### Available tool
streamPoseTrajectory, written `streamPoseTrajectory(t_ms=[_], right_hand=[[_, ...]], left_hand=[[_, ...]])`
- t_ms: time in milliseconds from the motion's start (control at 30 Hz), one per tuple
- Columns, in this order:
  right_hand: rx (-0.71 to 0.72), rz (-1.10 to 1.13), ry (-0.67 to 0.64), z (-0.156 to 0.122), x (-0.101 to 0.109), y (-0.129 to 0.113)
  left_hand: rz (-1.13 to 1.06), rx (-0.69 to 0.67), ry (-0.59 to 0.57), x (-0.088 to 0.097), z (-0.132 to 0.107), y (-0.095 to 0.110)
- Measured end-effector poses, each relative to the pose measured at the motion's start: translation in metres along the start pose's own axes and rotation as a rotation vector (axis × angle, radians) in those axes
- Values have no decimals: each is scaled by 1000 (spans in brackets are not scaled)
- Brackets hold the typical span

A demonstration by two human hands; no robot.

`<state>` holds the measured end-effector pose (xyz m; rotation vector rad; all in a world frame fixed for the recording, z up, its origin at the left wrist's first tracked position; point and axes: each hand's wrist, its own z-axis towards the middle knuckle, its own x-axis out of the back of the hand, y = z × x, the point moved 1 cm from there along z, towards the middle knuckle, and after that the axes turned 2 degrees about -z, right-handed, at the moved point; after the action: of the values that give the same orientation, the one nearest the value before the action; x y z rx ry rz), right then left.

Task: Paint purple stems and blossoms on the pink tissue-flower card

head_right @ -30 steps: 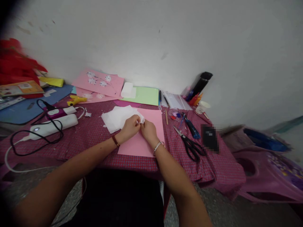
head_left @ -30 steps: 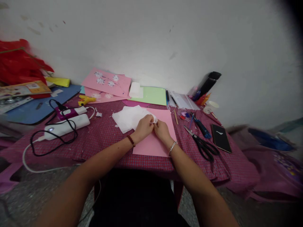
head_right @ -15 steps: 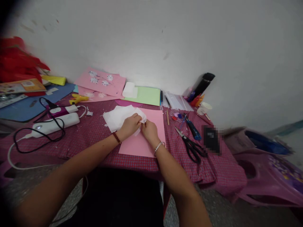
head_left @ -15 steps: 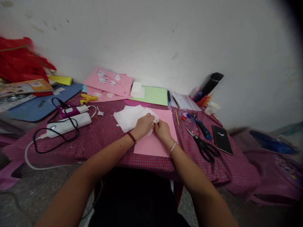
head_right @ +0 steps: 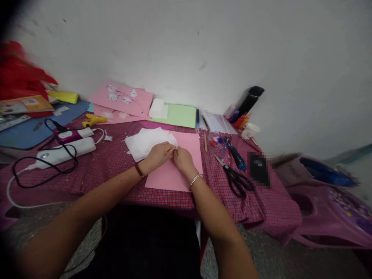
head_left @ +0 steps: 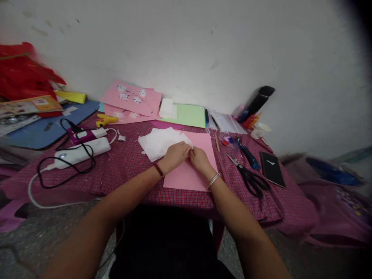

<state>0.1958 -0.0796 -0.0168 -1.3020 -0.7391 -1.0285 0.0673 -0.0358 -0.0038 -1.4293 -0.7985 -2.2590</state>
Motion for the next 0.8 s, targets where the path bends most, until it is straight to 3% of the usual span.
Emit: streamPoseTrajectory(t_ms=[233, 333, 533, 700, 800], right_hand=[[43, 34, -42, 1, 3, 3], [15, 65, 7, 0, 4, 5], [6, 207, 171, -2, 8, 7], [33, 243, 203, -3, 8, 7], [5, 344, 184, -2, 6, 8]], left_hand=[[-311, 108, 84, -4, 4, -7], [-396, 153, 98, -2, 5, -8], [-390, 202, 138, -1, 4, -11], [-374, 159, 162, -4, 2, -12], [-487, 198, 142, -4, 3, -12]])
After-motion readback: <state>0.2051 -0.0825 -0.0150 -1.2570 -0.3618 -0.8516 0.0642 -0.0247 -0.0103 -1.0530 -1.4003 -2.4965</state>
